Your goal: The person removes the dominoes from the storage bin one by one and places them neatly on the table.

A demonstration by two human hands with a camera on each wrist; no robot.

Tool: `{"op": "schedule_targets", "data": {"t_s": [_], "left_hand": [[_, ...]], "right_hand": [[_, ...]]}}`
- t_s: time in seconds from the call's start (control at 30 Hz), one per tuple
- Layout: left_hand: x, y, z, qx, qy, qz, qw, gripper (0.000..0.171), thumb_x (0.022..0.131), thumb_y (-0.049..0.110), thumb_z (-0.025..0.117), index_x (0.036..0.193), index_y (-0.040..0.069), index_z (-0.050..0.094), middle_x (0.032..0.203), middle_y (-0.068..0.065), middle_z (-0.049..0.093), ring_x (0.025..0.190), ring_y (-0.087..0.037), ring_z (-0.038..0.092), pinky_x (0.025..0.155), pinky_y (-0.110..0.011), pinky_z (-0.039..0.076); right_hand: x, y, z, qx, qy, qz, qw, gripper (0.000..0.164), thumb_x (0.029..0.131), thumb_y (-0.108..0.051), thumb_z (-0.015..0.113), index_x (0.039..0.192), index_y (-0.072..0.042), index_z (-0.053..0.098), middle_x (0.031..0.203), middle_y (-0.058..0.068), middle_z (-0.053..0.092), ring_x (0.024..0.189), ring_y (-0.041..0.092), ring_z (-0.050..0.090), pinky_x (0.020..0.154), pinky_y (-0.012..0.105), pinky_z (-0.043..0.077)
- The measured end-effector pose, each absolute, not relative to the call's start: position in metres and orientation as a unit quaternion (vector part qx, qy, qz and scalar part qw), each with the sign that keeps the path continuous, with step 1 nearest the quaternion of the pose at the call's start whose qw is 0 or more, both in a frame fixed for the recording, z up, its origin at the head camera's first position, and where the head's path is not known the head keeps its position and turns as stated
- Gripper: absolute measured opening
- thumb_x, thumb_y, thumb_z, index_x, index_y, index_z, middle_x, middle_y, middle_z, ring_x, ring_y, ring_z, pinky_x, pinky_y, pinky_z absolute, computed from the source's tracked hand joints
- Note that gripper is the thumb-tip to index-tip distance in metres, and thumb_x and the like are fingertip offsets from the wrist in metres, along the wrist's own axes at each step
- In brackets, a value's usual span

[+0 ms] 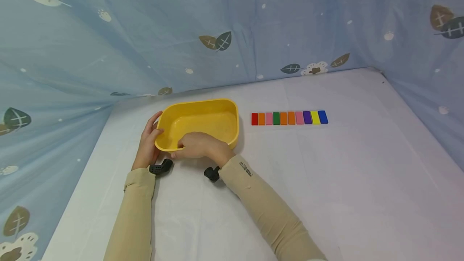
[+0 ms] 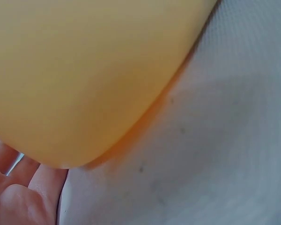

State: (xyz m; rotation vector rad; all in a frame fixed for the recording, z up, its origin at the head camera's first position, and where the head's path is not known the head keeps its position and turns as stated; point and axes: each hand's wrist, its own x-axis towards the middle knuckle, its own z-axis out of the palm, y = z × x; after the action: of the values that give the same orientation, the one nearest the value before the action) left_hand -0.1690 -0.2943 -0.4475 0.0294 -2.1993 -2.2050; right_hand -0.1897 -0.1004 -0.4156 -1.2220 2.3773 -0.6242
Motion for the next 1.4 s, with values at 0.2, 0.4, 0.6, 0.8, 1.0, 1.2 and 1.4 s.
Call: {"op": "schedule_targets", "data": {"t_s": [0.2,0.4,0.6,0.8,1.0,1.2,1.4], "left_hand": [[-0.171,-0.295,-0.449,0.016,-0.709,-0.705,0.016,0.05,0.092,0.008,0.038,0.138,0.027,0.031,0.137,-0.002,0.034,0.119,-0.027,0.039,0.092,-0.033,0.041],[-0.17,-0.293,-0.444,0.018,-0.714,-0.7,0.013,0.051,0.092,0.009,0.037,0.138,0.029,0.031,0.138,-0.004,0.033,0.119,-0.029,0.038,0.094,-0.038,0.038],[-0.17,-0.292,-0.442,0.014,-0.713,-0.701,0.016,0.051,0.091,0.008,0.037,0.138,0.028,0.031,0.138,-0.004,0.033,0.12,-0.029,0.038,0.095,-0.039,0.038],[-0.17,-0.29,-0.444,0.016,-0.715,-0.698,0.017,0.051,0.091,0.008,0.037,0.138,0.026,0.03,0.138,-0.003,0.034,0.118,-0.026,0.039,0.091,-0.031,0.042],[-0.172,-0.287,-0.446,0.012,-0.709,-0.705,0.014,0.052,0.091,0.007,0.037,0.138,0.024,0.031,0.138,-0.003,0.034,0.12,-0.026,0.038,0.093,-0.033,0.04],[-0.172,-0.29,-0.447,0.004,-0.715,-0.699,0.011,0.051,0.091,0.009,0.037,0.139,0.024,0.029,0.138,-0.003,0.033,0.12,-0.025,0.039,0.092,-0.031,0.041],[-0.172,-0.296,-0.451,0.019,-0.721,-0.692,0.016,0.051,0.091,0.011,0.039,0.139,0.026,0.03,0.138,-0.001,0.034,0.118,-0.024,0.04,0.09,-0.028,0.042]], "right_hand": [[-0.19,-0.099,-0.415,-0.435,0.848,-0.223,0.207,0.032,0.084,-0.052,0.048,0.085,-0.022,0.058,0.069,-0.005,0.051,0.065,0.01,0.048,0.058,0.024,0.038],[-0.191,-0.097,-0.413,-0.435,0.848,-0.231,0.196,0.028,0.083,-0.05,0.052,0.084,-0.023,0.059,0.067,-0.007,0.052,0.063,0.008,0.048,0.057,0.023,0.037],[-0.193,-0.095,-0.41,-0.438,0.84,-0.273,0.169,0.026,0.083,-0.046,0.054,0.087,-0.024,0.067,0.072,-0.011,0.059,0.065,0.005,0.05,0.06,0.02,0.04],[-0.196,-0.091,-0.407,-0.444,0.826,-0.313,0.148,0.023,0.087,-0.034,0.054,0.097,-0.02,0.069,0.089,-0.014,0.063,0.075,0.001,0.053,0.072,0.016,0.042],[-0.197,-0.087,-0.404,-0.42,0.847,-0.295,0.14,0.03,0.087,-0.027,0.055,0.116,-0.019,0.06,0.103,-0.009,0.056,0.086,0.005,0.049,0.079,0.018,0.04],[-0.2,-0.079,-0.399,-0.378,0.869,-0.287,0.137,0.034,0.089,-0.024,0.053,0.122,-0.017,0.056,0.105,-0.005,0.053,0.085,0.009,0.048,0.077,0.022,0.041],[-0.202,-0.065,-0.396,-0.366,0.873,-0.295,0.128,0.028,0.088,-0.028,0.054,0.113,-0.017,0.062,0.106,-0.007,0.059,0.085,0.007,0.051,0.08,0.022,0.042]]}}
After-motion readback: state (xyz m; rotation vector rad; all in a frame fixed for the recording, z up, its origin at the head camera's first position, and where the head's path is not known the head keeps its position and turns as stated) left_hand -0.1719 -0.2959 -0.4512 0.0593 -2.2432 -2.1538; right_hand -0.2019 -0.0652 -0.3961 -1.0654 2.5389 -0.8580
